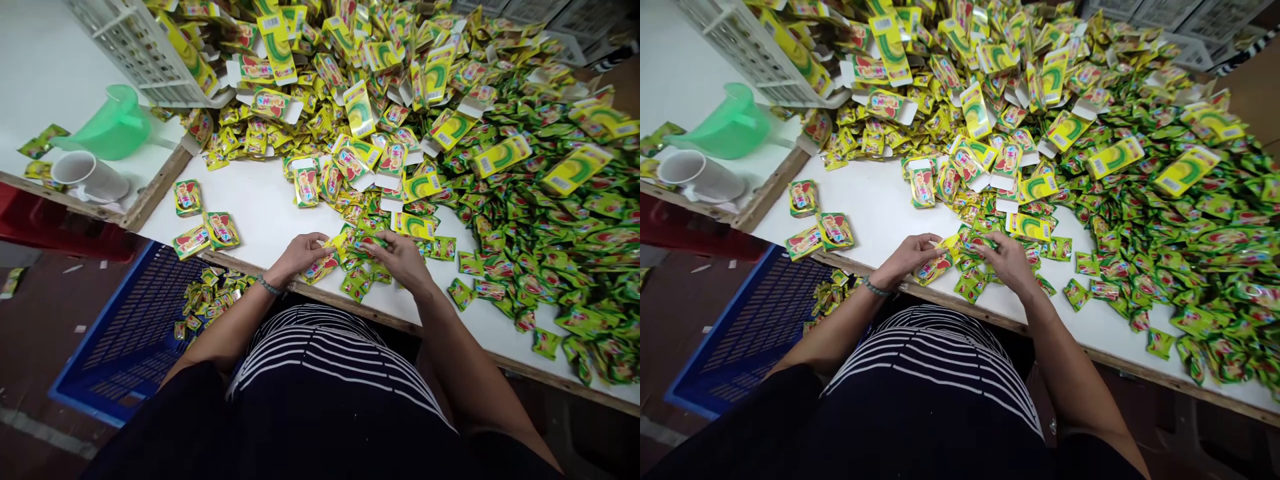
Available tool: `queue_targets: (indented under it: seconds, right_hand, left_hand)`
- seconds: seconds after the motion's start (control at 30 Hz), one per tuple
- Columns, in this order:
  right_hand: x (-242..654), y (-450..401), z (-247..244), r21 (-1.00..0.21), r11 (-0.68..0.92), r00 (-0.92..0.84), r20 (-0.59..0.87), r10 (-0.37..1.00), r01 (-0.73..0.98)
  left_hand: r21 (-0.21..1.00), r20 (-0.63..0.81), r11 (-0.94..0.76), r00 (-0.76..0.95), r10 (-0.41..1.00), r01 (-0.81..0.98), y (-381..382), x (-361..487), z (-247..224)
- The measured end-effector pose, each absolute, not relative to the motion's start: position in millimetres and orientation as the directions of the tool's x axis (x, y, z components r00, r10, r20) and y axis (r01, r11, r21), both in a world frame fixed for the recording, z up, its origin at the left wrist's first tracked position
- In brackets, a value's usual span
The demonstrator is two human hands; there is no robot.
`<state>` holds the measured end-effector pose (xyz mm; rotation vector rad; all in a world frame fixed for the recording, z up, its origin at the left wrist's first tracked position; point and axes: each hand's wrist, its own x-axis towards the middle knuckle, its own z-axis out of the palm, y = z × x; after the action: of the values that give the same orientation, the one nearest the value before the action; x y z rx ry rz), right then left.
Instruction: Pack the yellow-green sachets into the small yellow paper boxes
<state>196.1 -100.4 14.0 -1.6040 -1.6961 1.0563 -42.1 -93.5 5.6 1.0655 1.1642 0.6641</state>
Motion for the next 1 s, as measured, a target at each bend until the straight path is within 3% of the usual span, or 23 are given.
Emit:
queue_targets:
  seconds: [0.07, 0.27, 0.6, 0.87, 1.0]
  right_hand:
    - [184, -93, 20, -0.853, -0.024, -0.144, -0.116, 0.983, 0.522]
    - [166, -76, 37, -0.671, 0.092, -0.269, -0.164, 0.949, 0.735]
    - [152, -64, 56, -0.542, 0.206, -0.382, -0.236, 0.893, 0.815]
    - [131, -53, 64, -0.349, 0.365, -0.474, -0.309, 0.825, 0.863]
    - [121, -51, 62, -0.394, 0.379, -0.488, -0.225, 0.843, 0.837]
  left_hand:
    - [0.922, -0.385, 0.376, 0.319, 0.866, 0.092, -94, -42, 6]
    - [0.93, -0.352, 0.364, 0.375, 0.858, 0.041, -97, -48, 4]
    - [0.951, -0.305, 0.3, 0.371, 0.877, 0.072, -98, -52, 1]
    - [0.96, -0.279, 0.244, 0.361, 0.89, 0.141, -102, -54, 8]
    - [0.961, -0.274, 0.238, 0.357, 0.893, 0.143, -100, -54, 6]
